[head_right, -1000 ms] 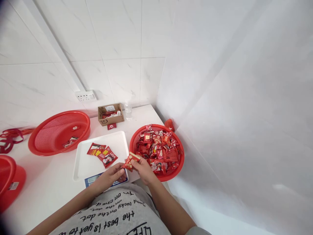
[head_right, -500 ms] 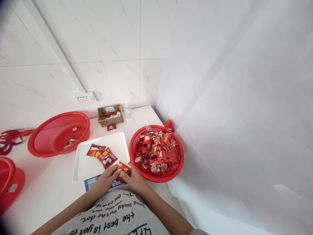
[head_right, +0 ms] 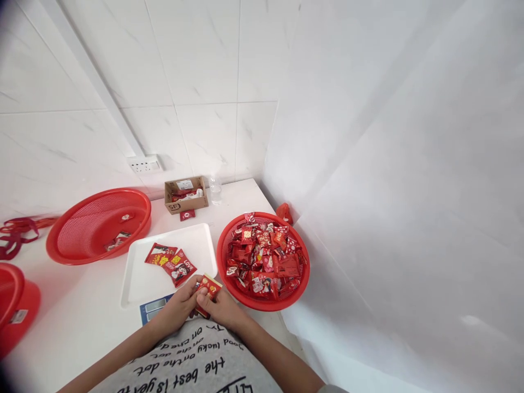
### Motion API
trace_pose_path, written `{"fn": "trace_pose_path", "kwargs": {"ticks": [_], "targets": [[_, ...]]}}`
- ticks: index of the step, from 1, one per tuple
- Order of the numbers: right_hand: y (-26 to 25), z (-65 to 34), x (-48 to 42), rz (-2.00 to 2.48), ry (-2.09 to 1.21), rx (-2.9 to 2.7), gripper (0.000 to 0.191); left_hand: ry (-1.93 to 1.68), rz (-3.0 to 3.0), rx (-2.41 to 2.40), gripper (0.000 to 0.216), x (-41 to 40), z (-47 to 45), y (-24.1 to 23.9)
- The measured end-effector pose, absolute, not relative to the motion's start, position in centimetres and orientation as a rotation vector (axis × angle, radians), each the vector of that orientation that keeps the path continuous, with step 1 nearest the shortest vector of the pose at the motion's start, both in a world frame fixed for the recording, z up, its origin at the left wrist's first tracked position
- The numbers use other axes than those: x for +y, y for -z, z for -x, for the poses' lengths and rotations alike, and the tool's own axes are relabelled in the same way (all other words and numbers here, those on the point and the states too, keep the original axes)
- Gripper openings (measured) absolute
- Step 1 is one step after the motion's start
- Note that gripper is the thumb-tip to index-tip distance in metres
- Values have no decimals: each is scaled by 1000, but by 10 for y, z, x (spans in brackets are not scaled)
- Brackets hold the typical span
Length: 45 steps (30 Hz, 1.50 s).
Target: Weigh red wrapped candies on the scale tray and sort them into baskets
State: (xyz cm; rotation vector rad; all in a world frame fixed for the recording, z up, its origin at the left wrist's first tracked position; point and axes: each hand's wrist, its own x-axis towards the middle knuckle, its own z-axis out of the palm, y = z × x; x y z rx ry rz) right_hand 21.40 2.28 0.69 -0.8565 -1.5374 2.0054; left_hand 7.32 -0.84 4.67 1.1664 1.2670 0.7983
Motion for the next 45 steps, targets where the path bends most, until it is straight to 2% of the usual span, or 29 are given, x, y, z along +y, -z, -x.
{"fn": "trace_pose_path", "kwargs": {"ticks": [8,12,28,36,45], "targets": [[-19,-207,24,840,-2123,-1338,43,-730,-1027,1277,60,-7,-72,-45],[-20,-206,25,817,-2132,-1296,44,-729,-1007,1278,64,-7,-73,-45],[-16,-203,28,822,-2068,-1283,43,-716,-972,1290,58,-4,-72,-45],[-3,-201,30,1061,-1957,-1389,51,-765,-935,1314,44,-4,-65,-40],[-4,-177,27,1160,-1933,-1313,47,-801,-845,1283,41,-13,-40,-36]]}}
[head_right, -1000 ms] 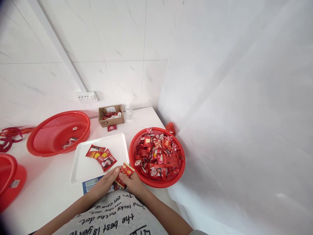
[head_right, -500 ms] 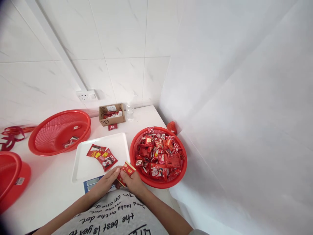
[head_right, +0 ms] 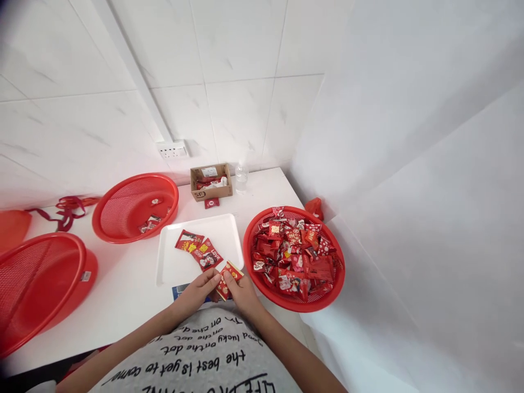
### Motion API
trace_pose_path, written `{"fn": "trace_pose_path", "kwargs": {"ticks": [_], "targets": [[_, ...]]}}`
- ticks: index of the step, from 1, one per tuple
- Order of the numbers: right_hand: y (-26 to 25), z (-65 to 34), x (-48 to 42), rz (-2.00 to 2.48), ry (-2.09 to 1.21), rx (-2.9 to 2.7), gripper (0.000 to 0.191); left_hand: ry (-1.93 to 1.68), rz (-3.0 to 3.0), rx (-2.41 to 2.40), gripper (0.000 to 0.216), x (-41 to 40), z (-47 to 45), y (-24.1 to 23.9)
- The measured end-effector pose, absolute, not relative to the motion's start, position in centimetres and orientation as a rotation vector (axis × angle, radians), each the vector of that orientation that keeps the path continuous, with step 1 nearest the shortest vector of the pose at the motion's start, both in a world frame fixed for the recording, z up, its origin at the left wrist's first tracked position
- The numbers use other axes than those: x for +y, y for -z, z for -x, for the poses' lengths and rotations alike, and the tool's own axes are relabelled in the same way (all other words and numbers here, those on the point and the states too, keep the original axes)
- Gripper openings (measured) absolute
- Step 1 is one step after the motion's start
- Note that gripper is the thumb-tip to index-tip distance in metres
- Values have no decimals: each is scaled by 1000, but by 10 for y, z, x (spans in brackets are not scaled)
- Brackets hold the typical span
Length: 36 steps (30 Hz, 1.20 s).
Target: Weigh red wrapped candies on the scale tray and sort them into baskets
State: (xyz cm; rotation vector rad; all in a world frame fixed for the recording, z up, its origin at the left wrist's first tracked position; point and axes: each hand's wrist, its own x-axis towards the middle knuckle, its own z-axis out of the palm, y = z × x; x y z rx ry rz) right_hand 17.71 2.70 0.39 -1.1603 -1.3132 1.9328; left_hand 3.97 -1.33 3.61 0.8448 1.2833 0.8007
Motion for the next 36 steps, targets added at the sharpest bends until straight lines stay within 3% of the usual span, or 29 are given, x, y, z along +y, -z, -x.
{"fn": "trace_pose_path", "kwargs": {"ticks": [19,36], "targets": [[-27,-126,-2,1288,-1756,-1396,49,-721,-821,1021,45,-19,18,-58],[-41,-117,-24,1461,-1602,-1630,55,-600,-922,813,30,-26,41,-45]]}}
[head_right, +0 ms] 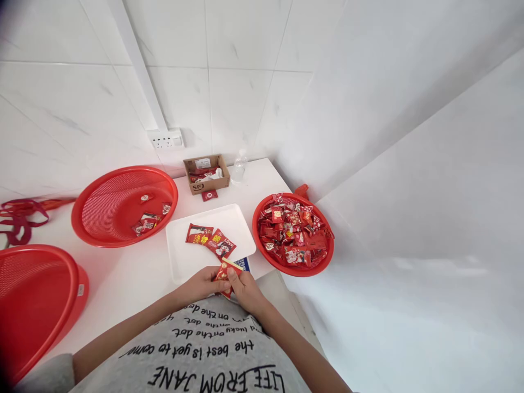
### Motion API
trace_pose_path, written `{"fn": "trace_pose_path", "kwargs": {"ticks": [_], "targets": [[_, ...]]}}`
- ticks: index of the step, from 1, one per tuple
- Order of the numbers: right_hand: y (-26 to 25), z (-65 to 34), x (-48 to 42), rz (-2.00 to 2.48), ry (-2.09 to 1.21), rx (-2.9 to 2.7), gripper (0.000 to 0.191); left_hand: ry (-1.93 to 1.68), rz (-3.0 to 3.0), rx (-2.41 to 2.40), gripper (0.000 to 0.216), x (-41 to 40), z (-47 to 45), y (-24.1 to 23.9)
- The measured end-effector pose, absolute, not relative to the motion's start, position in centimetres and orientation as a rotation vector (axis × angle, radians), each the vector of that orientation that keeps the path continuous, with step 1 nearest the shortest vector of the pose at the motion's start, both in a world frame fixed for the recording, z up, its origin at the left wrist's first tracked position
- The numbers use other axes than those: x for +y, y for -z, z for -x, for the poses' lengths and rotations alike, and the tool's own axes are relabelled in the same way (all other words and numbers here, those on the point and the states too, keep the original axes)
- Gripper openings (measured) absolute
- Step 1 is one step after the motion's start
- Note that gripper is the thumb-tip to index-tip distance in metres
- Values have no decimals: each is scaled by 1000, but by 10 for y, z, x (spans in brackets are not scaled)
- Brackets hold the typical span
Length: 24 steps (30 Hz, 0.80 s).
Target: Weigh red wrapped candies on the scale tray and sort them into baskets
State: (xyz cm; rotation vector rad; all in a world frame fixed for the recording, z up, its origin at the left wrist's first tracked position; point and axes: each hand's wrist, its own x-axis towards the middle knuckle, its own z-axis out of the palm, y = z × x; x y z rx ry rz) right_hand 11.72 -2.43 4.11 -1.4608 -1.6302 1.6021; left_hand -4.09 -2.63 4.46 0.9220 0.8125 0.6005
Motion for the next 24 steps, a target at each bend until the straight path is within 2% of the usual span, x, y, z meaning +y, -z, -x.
{"fn": "trace_pose_path", "kwargs": {"ticks": [8,13,24], "targets": [[-48,-106,-27,1373,-1641,-1623,58,-655,-941,871,35,-28,45,-46],[-52,-100,-25,1232,-1636,-1694,49,-636,-990,1026,45,-27,47,-46],[-47,-94,-28,1427,-1600,-1741,40,-622,-1153,1166,56,-32,51,-43]]}}
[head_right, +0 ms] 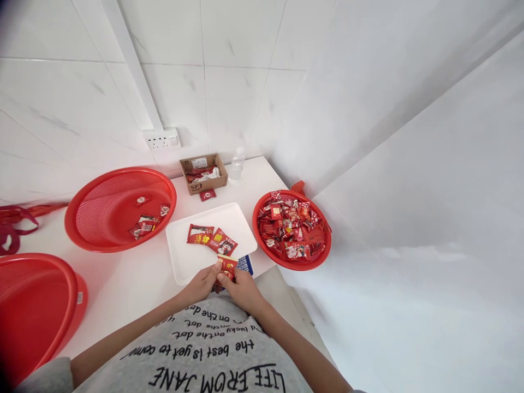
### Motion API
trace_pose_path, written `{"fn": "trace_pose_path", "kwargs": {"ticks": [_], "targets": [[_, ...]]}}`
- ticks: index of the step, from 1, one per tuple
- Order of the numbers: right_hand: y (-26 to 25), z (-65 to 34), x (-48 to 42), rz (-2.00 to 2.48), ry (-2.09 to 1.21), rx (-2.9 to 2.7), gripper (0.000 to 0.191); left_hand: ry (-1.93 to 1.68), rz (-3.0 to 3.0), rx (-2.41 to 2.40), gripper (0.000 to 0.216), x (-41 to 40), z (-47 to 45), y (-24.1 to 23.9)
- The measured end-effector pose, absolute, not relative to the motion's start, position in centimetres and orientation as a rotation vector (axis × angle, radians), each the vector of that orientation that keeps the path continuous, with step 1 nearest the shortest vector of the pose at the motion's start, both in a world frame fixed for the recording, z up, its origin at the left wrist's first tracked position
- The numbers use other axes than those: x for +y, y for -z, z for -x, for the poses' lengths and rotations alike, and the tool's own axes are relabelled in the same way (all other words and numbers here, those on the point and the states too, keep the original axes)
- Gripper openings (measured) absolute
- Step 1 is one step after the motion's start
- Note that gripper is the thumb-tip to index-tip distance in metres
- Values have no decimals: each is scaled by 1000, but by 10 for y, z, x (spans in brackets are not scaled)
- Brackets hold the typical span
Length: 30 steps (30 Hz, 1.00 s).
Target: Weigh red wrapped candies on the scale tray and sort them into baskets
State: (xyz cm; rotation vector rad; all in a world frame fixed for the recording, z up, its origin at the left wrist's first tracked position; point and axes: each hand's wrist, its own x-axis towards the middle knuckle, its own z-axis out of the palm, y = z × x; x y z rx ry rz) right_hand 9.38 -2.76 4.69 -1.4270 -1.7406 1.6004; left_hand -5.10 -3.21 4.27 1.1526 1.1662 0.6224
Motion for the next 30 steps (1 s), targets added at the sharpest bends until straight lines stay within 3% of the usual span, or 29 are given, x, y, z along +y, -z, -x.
{"fn": "trace_pose_path", "kwargs": {"ticks": [8,30], "targets": [[-50,-91,-29,1429,-1606,-1697,40,-532,-1461,1257,56,-32,55,-37],[-51,-100,-23,1155,-1691,-1678,43,-584,-1287,1159,58,-33,44,-44]]}}
